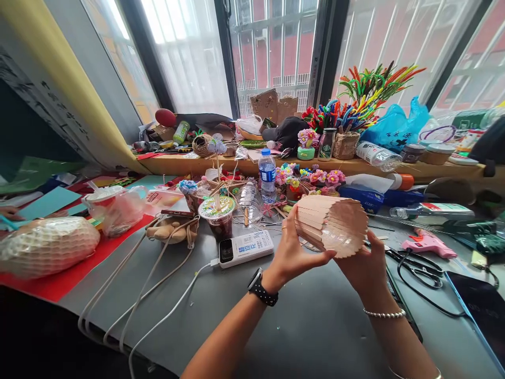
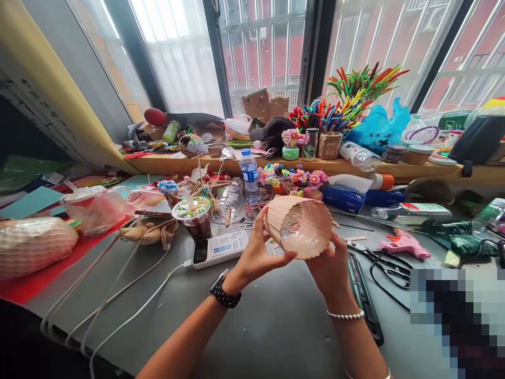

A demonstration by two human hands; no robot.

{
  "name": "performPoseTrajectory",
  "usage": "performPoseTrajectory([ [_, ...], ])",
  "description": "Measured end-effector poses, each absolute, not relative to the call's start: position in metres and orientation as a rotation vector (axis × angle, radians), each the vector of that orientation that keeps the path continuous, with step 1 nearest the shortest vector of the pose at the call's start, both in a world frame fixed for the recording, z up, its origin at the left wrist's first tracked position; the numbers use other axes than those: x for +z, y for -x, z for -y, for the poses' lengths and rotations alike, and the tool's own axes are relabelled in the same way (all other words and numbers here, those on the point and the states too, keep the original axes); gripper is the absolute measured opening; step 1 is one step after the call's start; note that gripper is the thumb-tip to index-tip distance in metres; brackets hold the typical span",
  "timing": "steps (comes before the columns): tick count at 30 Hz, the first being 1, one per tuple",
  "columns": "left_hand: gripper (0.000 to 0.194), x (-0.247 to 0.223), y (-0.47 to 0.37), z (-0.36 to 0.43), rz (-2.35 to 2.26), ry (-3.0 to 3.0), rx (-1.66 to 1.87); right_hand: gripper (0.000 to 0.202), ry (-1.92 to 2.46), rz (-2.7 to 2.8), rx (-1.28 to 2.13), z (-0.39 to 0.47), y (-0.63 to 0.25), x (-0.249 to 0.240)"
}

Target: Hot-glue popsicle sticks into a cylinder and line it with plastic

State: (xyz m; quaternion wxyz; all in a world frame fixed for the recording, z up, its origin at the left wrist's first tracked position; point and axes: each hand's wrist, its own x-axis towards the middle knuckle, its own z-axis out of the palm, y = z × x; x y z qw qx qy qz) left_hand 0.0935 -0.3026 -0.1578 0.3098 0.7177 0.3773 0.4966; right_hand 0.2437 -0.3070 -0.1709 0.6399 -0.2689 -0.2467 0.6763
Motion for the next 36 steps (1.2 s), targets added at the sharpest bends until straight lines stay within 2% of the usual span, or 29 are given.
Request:
performPoseTrajectory([
  [4,0.110,-0.151,-0.081,0.301,-0.995,-2.286,1.334,0.059,0.669,0.588,1.554,0.305,-0.242,-0.172],
  [7,0.108,-0.150,-0.072,0.300,-0.949,-2.294,1.289,0.056,0.738,0.620,1.492,0.300,-0.241,-0.176],
  [14,0.089,-0.154,-0.066,0.288,-0.726,-1.380,1.087,0.045,0.910,0.886,1.079,0.285,-0.241,-0.182],
  [19,0.070,-0.160,-0.063,0.281,-0.481,-0.947,0.926,0.051,0.950,1.044,1.030,0.281,-0.239,-0.183],
  [22,0.074,-0.166,-0.057,0.277,-0.368,-0.766,0.871,0.058,0.985,1.176,0.981,0.284,-0.237,-0.181],
  [25,0.085,-0.171,-0.050,0.272,-0.295,-0.689,0.791,0.043,1.055,1.266,0.876,0.293,-0.240,-0.176],
  [28,0.083,-0.176,-0.045,0.268,-0.268,-0.686,0.717,0.027,1.119,1.291,0.782,0.302,-0.243,-0.171],
  [36,0.073,-0.178,-0.043,0.273,-0.439,-0.938,0.668,0.022,1.082,1.310,0.499,0.318,-0.241,-0.154],
])
